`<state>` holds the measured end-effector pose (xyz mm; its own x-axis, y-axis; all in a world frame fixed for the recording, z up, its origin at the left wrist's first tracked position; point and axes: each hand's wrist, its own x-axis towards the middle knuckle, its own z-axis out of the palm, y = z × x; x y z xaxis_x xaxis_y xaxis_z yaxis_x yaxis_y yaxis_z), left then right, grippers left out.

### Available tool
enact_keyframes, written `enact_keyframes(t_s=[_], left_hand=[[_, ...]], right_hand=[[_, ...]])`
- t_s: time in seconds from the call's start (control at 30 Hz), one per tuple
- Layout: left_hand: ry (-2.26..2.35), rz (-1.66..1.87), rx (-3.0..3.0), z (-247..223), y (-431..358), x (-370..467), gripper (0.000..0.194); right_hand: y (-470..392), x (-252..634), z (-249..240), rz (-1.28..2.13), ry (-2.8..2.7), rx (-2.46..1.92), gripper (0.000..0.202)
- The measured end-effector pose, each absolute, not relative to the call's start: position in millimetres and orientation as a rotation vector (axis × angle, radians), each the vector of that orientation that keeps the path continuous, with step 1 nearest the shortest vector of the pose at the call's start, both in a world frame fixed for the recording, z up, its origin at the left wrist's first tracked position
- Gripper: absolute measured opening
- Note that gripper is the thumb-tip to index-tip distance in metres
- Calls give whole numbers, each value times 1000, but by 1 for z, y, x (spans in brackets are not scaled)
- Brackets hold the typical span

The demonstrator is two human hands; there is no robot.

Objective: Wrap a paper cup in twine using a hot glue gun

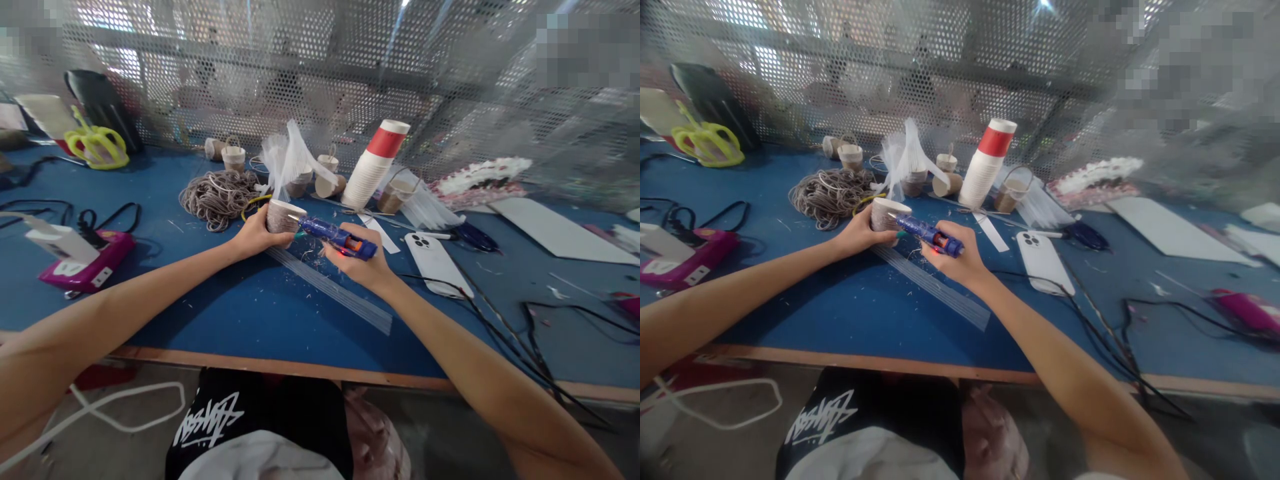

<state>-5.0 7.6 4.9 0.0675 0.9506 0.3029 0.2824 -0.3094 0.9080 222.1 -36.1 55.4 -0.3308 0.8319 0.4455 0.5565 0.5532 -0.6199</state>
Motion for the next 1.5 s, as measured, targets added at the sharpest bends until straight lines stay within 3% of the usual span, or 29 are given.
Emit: enact_keyframes(t_s=[1.5], left_hand=[[1358, 1188, 1691, 18, -1, -1, 70]], right_hand=[[-32, 220, 52, 219, -2072, -987, 26]])
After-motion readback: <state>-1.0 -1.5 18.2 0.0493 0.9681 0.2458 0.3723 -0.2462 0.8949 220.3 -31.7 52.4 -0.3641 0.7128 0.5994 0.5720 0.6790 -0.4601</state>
